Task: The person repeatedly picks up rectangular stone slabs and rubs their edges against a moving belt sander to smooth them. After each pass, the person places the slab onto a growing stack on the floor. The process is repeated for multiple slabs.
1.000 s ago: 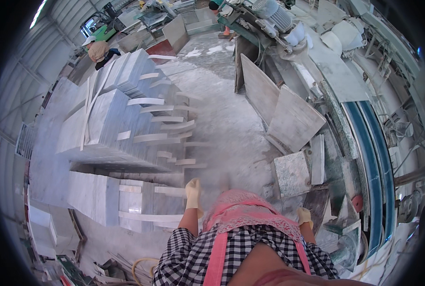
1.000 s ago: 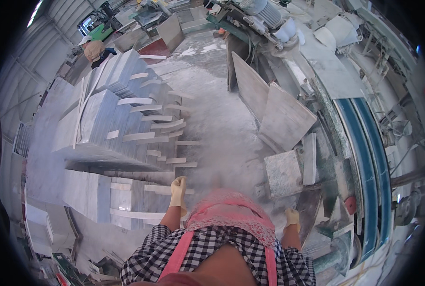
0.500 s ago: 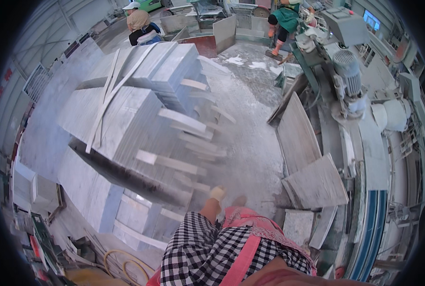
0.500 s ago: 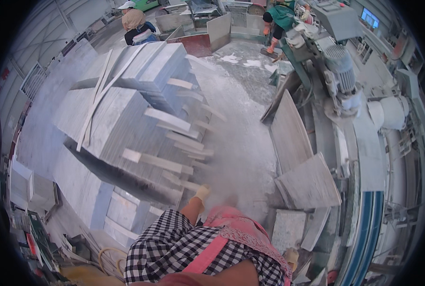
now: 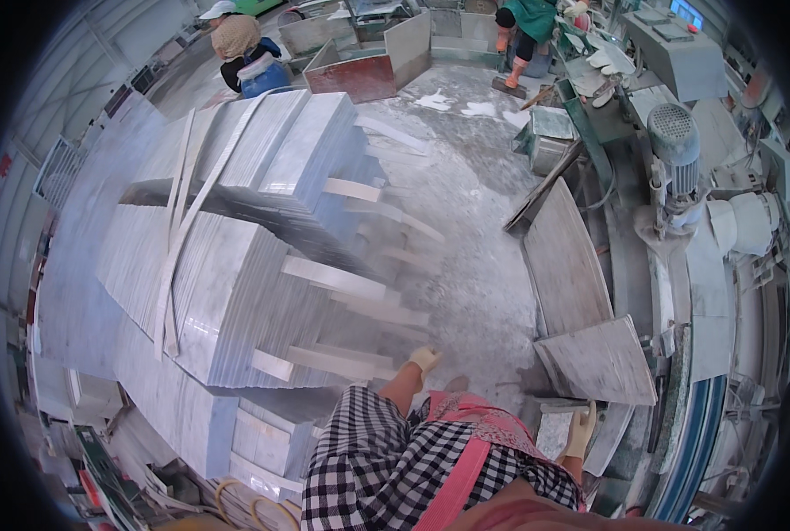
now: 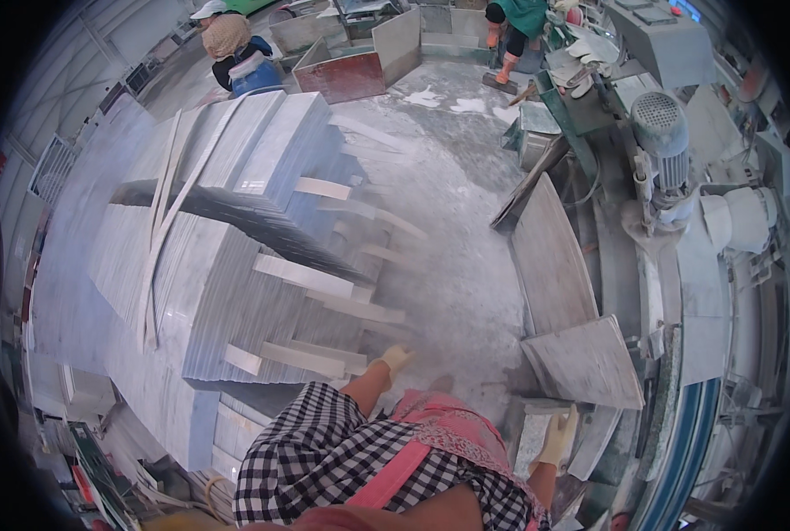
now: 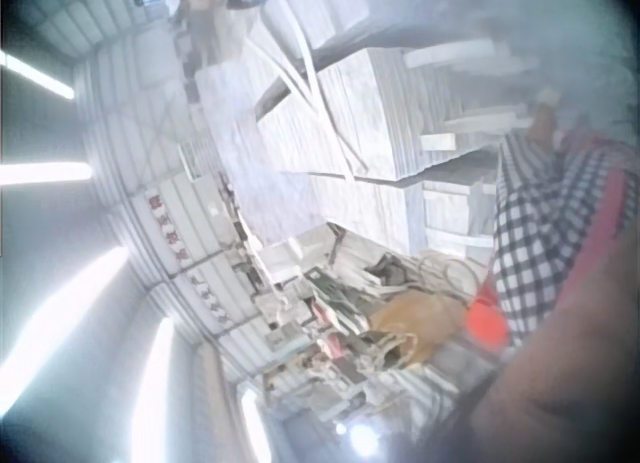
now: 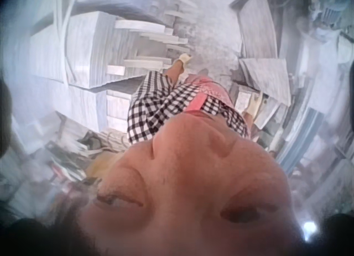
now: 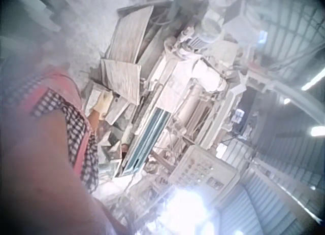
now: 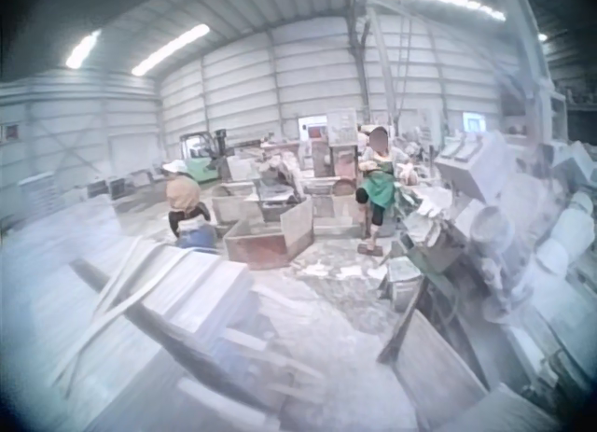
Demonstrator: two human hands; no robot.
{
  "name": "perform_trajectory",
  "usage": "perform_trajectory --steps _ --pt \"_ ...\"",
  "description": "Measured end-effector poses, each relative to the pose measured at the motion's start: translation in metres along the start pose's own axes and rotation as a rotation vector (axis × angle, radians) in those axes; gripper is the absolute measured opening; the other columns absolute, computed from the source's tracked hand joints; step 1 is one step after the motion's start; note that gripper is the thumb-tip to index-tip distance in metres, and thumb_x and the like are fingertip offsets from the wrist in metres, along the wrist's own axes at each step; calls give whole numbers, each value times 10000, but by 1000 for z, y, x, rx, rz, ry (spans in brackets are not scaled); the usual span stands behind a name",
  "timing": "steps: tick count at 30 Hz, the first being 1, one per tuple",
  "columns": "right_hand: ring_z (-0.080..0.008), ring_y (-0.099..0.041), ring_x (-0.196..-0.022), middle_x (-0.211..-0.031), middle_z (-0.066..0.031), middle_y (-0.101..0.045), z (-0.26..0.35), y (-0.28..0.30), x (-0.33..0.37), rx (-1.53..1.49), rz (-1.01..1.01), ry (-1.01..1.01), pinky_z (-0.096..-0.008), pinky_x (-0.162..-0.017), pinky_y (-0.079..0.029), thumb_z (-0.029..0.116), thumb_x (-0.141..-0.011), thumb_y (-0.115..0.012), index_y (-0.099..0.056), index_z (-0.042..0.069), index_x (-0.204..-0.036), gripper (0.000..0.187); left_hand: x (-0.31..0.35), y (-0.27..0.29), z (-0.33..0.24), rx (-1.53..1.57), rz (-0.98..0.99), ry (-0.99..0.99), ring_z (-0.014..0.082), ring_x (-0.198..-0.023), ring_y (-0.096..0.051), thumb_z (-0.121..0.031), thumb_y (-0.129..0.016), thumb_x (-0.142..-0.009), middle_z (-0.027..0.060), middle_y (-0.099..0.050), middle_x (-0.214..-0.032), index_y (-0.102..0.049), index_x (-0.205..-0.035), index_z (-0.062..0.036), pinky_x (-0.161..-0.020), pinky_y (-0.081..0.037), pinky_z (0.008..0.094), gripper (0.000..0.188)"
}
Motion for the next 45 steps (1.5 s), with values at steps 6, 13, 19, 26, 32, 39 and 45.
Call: perform_trajectory --steps 6,13,19,26,32,39,45 --pt "-218 -620 -931 -1005 -136 -686 -91 47 68 132 172 -484 -367 -836 -481 243 -889 -595 -672 -39 -1092 356 -9 -12 -14 -184 79 13 365 -978 -675 -432 -579 -857 194 -712 -1025 -715 -1056 -54 -853 -524 447 448" --pt "-221 -592 -862 -893 -136 -673 -154 77 132 93 113 -641 -386 -801 -451 291 -877 -548 -681 -30 -988 364 -43 -41 -54 -453 137 -144 379 -1021 -657 -386 -587 -845 192 -699 -1073 -727 -1060 -86 -884 -522 442 394" --pt "-386 -578 -982 -1002 -232 -611 -128 76 97 584 187 26 -471 -870 -441 317 -767 -671 -587 18 -1054 423 -58 -43 -85 -240 138 -138 343 -953 -681 -338 -596 -872 192 -707 -1040 -679 -1133 -25 -804 -538 410 416" --pt "-254 -609 -987 -1013 -141 -671 -98 115 113 -251 -332 -513 -357 -850 -462 291 -890 -573 -668 -3 -941 313 -56 -77 -151 -28 177 -178 176 -716 -563 -327 -602 -862 37 -624 -819 -642 -1028 15 -638 -461 345 382" --pt "-204 -611 -861 -890 -98 -651 -133 128 208 -502 -535 -834 -343 -740 -464 226 -874 -556 -655 59 -969 216 -25 -99 -226 159 167 -279 133 -723 -512 -326 -576 -899 4 -576 -788 -638 -980 -10 -656 -422 308 331" --pt "-230 -561 -994 -890 -59 -621 -201 123 316 -347 -668 -954 -341 -863 -482 202 -838 -547 -637 87 -1004 221 10 -170 -368 181 162 -575 185 -938 -615 -314 -599 -917 89 -700 -1012 -687 -1110 2 -853 -473 325 380" --pt "-103 -416 -563 -604 17 -410 -149 135 317 -818 -1347 -901 -268 -633 -412 352 -959 -514 -639 93 -1010 292 4 -243 -508 149 383 -941 182 -1012 -659 -217 -563 -964 109 -729 -1049 -714 -1061 5 -899 -492 309 286"
Point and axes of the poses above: each hand's wrist, its own x-axis away from the middle knuckle, its own y-axis out of the back of the hand, z = x × y, the point moved 7 cm from there along -x, towards the middle knuckle
